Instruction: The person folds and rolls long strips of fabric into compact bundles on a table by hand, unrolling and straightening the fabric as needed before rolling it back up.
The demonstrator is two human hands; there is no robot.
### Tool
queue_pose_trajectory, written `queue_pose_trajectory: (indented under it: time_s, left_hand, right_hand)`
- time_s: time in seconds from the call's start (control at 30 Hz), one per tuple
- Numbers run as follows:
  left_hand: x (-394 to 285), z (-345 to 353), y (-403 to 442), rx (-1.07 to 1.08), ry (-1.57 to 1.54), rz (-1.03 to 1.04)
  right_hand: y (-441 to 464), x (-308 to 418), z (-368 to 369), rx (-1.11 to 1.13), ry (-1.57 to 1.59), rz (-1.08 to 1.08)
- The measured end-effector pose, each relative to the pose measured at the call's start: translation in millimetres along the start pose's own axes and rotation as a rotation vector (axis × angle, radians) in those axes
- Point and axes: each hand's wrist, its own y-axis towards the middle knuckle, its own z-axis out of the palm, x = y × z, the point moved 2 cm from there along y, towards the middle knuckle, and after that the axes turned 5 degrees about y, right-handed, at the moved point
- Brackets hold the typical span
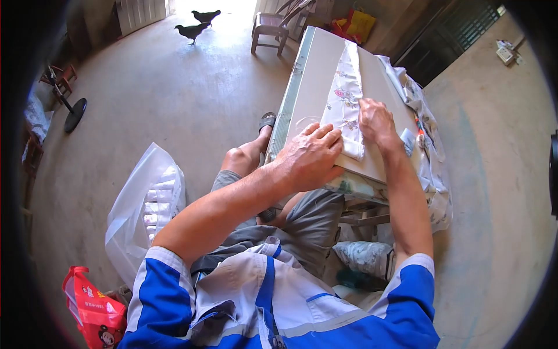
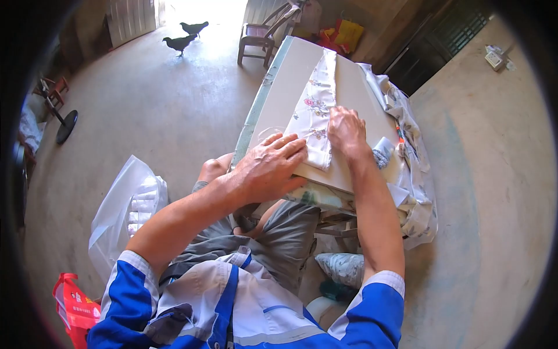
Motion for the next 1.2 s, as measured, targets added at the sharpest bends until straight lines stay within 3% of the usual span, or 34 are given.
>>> queue_pose_trajectory:
  time_s: [0.2, 0.37, 0.63, 0.77, 0.8, 0.83, 1.0, 1.13, 1.2]
  left_hand:
    - [1, 4, -1, -0.059, -0.009, -0.031]
    - [-1, 2, 6, -0.05, -0.024, -0.056]
    - [5, 12, 34, -0.229, -0.006, -0.079]
    - [5, 10, 37, -0.125, 0.117, 0.003]
    - [5, 11, 41, -0.046, 0.164, 0.036]
    - [5, 10, 41, -0.048, 0.191, 0.033]
    - [0, 14, 46, -0.131, 0.298, 0.02]
    - [0, 22, 54, -0.128, 0.232, 0.011]
    - [5, 23, 57, -0.158, 0.158, 0.028]
  right_hand:
    - [60, 1, 10, -0.108, -0.082, 0.066]
    - [114, -20, 33, -0.284, 0.067, 0.063]
    - [163, -52, 47, -0.401, 0.38, 0.148]
    - [186, -105, 98, -0.419, 0.566, 0.157]
    - [173, -87, 78, -0.357, 0.585, 0.235]
    - [172, -88, 77, -0.39, 0.485, 0.211]
    - [169, -95, 78, -0.362, 0.599, 0.204]
    - [160, -86, 72, -0.29, 0.806, 0.266]
    - [154, -75, 65, -0.271, 0.759, 0.251]
